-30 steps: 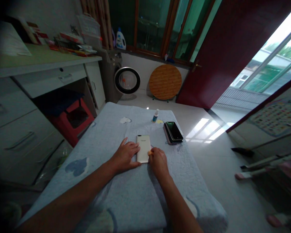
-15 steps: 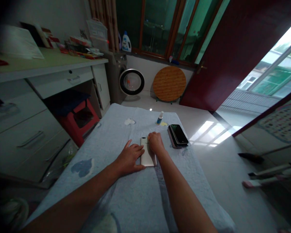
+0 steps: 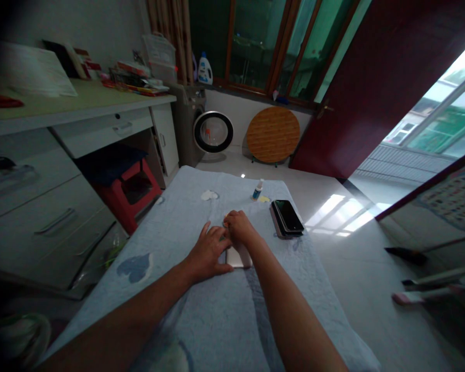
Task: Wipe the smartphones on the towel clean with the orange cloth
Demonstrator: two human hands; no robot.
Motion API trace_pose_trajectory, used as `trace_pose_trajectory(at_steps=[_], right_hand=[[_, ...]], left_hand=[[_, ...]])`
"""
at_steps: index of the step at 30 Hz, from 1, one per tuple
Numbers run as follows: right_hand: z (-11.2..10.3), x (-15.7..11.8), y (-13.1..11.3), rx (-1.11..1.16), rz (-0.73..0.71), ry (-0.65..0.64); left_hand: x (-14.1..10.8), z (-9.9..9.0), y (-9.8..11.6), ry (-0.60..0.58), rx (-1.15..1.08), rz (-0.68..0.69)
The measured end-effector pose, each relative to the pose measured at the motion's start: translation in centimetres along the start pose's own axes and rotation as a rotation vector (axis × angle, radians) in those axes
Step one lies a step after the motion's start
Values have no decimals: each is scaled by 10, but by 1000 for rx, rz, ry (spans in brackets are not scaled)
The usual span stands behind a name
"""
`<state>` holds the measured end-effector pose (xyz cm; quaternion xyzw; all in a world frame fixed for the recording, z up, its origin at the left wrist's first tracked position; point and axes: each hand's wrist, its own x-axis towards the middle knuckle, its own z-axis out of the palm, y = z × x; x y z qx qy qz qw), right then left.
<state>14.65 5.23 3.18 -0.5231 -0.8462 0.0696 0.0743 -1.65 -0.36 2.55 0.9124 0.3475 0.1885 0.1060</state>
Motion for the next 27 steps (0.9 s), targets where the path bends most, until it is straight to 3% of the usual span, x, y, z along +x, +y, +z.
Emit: trace_pose_trajectory(at_steps=[4, 7, 12, 18, 22, 27], right_hand=[[5, -14, -5, 30, -61, 74], [9, -30, -15, 37, -68, 94], [5, -66, -39, 107, -131, 44], [-14, -109, -59, 272, -94, 32], [-14, -113, -45, 260, 10, 70], [-5, -81, -11, 116, 133, 120]], left_hand=[[-1, 6, 1, 87, 5, -140], [-3, 10, 0, 103, -48, -172], [-5, 15, -2, 68, -57, -183], [-4, 14, -2, -26, -87, -167], [-3, 12, -2, -36, -93, -124], [-2, 11, -2, -45, -68, -115]])
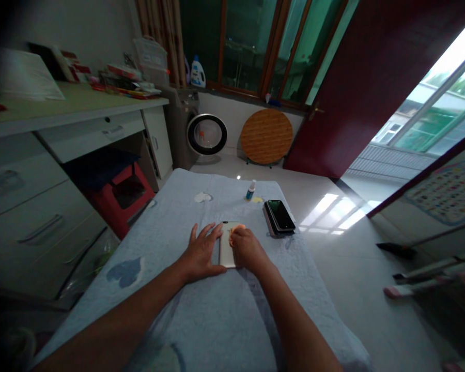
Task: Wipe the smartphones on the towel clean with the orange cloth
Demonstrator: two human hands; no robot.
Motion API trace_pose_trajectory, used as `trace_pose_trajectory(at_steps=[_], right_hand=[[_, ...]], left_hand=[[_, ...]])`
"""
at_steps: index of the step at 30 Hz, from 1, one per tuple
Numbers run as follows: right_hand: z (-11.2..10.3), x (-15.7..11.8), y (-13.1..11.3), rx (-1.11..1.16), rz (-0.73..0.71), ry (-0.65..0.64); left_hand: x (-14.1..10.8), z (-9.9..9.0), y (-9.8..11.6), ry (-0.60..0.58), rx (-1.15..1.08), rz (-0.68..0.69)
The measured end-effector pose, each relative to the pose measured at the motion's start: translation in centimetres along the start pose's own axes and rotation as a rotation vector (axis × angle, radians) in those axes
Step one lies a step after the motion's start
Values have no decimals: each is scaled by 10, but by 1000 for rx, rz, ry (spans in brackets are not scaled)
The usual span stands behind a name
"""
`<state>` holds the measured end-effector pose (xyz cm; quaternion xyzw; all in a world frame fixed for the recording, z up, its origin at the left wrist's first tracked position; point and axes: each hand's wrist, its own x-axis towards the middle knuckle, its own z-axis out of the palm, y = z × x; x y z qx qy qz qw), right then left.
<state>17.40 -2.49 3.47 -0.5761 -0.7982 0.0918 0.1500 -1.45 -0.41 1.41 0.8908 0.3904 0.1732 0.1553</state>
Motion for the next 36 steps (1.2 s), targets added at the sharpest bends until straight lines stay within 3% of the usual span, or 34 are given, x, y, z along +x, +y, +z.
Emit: trace_pose_trajectory(at_steps=[4, 8, 16, 21, 27, 36], right_hand=[[3, 33, 8, -42, 7, 27], [7, 42, -1, -69, -2, 51], [5, -10, -28, -16, 30, 38], [-1, -36, -23, 44, 99, 71], [8, -43, -3, 89, 248, 228], [19, -44, 3, 38, 329, 379]], left_hand=[[1, 0, 0, -4, 13, 1], [1, -1, 0, -4, 22, 5], [1, -1, 2, 25, 27, 27], [0, -2, 1, 6, 46, 50], [1, -2, 0, -13, 79, 53], [2, 1, 1, -48, 136, 37]])
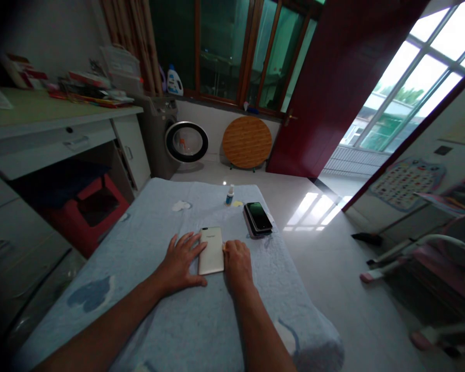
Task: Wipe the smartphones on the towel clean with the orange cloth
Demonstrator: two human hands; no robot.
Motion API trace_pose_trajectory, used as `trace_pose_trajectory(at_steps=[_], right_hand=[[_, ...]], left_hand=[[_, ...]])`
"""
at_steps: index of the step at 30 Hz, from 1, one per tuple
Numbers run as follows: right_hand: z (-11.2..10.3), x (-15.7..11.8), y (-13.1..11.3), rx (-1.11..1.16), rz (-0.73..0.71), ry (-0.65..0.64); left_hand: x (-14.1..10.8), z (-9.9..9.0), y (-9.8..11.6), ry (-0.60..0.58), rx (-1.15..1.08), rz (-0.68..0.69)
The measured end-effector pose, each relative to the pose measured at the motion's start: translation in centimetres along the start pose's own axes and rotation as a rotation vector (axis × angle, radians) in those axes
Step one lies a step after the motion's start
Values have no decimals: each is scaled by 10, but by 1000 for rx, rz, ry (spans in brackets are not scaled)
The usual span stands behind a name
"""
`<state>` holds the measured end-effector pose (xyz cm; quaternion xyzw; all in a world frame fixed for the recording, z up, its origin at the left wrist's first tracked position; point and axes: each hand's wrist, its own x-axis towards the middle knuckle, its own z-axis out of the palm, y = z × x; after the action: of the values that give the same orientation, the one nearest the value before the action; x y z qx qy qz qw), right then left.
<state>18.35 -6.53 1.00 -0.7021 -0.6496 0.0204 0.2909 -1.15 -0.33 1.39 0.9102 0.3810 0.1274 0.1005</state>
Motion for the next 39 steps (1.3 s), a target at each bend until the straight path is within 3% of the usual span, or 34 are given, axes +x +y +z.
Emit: trace_pose_trajectory(at_steps=[10, 18, 23, 30, 33, 36, 39], right_hand=[[2, -2, -2, 5, -13, -24], [0, -4, -2, -35, -64, 178], [0, -5, -3, -20, -133, 78], [2, -4, -4, -53, -36, -6], [0, -4, -10, -107, -29, 23], [-1, -5, -18, -194, -44, 80], [2, -5, -25, -247, -65, 42]], left_hand=[[1, -2, 2, 43, 12, 39], [3, -3, 1, 82, -18, 99], [4, -4, -2, 112, -51, 136], [8, 2, -9, 106, -101, 173], [8, 5, -10, 173, -75, 112], [8, 7, -9, 243, -10, -62], [7, 7, -5, 218, -7, -143]])
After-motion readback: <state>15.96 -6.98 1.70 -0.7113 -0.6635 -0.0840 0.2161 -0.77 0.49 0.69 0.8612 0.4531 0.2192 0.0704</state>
